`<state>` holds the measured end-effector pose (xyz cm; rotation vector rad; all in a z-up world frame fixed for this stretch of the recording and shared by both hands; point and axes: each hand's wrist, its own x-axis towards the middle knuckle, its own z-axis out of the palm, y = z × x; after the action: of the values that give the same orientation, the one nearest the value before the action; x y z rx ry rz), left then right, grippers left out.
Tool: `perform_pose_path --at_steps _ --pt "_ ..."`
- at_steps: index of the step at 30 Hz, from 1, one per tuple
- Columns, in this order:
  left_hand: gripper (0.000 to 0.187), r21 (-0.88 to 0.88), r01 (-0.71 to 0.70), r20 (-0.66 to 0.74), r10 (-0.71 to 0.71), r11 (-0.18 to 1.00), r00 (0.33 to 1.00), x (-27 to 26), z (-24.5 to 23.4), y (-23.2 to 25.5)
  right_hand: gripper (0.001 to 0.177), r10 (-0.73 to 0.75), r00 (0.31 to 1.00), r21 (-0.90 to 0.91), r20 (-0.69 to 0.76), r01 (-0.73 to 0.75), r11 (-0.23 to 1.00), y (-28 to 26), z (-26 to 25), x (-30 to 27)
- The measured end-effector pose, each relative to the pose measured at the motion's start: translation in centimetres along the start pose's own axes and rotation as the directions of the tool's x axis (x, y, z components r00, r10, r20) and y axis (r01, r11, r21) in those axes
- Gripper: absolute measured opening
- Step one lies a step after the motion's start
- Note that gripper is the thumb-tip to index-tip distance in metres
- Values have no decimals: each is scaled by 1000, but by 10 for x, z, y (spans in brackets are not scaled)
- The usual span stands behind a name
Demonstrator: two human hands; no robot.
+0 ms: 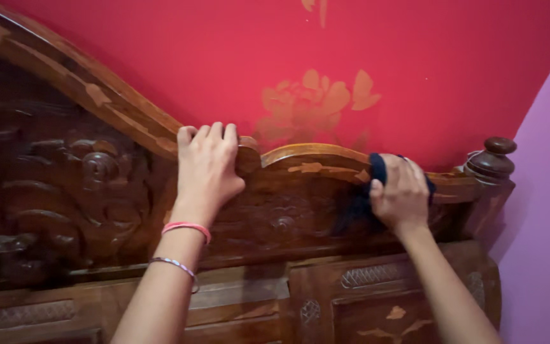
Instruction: The person wipes a carved wooden headboard with a dark cloth, moving from the lower panels to the upper curved top and then to a nearby wooden cabinet. The person uses circular and back-and-forth motions to clean the surfaces.
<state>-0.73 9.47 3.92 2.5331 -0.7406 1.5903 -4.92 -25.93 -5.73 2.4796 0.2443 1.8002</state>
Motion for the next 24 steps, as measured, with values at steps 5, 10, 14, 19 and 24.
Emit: perform_pose_path --at_steps 5,10,14,19,24 --pt "45 23 15 6 -15 1000 1000 0 1 4 41 128 987 -30 99 -126 992 47 -14 -31" --pt "42 13 19 -17 -18 1000 1000 -1 3 4 36 131 983 -88 132 -120 989 85 -25 -43" --pt "41 31 37 -19 -37 999 999 -1 4 5 38 245 967 -60 69 -241 969 94 -15 -46" --pt "44 28 62 1 -62 998 998 1 3 5 39 372 920 -114 123 -359 926 76 -4 -31" --pt "46 56 88 7 -88 995 996 -1 6 6 39 217 973 43 76 -220 974 13 4 0"
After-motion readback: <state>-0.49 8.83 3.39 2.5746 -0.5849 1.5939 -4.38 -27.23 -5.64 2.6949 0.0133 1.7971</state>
